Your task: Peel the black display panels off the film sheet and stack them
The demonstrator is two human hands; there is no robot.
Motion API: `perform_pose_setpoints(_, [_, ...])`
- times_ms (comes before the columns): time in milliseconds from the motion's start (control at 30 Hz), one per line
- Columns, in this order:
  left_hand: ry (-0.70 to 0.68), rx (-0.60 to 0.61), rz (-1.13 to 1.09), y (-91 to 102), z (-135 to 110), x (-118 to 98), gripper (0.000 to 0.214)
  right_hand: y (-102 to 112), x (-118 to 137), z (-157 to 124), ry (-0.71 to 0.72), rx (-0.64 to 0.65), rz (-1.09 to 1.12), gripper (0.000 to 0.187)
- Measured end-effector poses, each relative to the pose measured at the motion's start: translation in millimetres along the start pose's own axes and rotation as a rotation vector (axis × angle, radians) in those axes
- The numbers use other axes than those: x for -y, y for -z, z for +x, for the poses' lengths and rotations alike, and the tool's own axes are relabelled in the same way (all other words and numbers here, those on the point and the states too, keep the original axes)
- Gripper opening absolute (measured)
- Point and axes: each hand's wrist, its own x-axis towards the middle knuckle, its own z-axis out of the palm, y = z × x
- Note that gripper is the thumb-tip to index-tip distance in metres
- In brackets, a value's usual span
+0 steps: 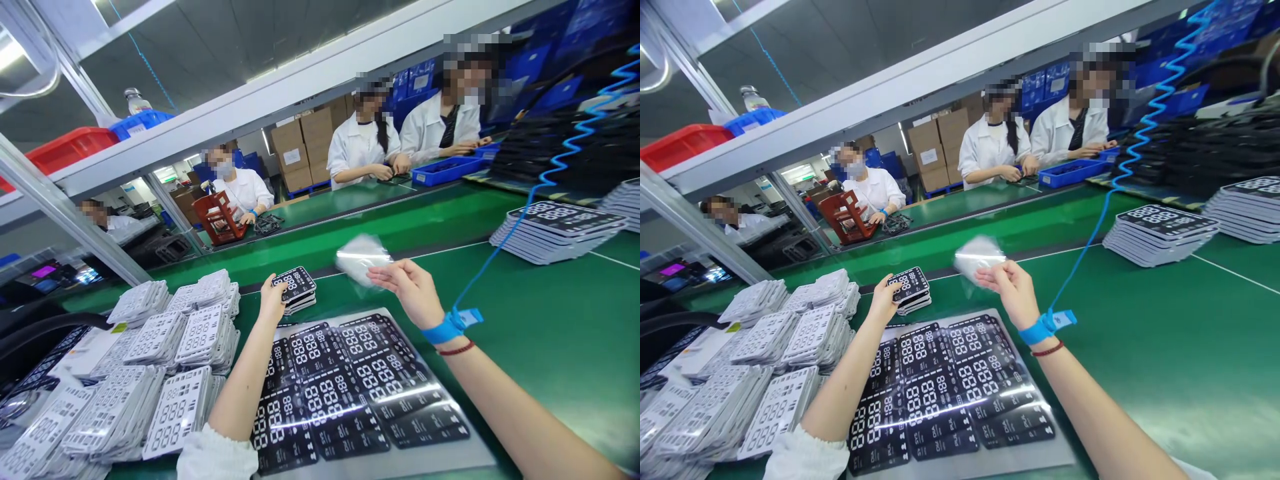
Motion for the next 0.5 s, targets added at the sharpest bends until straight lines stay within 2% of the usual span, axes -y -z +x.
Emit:
perform_pose_setpoints(167, [-0.173,-0.123,0.357,5.5,11,15,0.059,-1,-2,0,-0.029,-0.014,0.026,0.042])
perform_pose_setpoints(300, [-0.258,-0.12,0.611,6.9,9,14,0.051,2,-8,2,-0.02,-0.017,0.009,0.042])
perform_pose_setpoints(433, [-0.302,-0.133,0.777,5.1,-4,11,0.054,5,-20,6,-0.029,-0.059,0.014,0.043])
perform_pose_setpoints(500, [-0.338,-0.12,0.827,7.8,-18,7,0.057,7,-27,12,0.06,-0.134,-0.081,0.042])
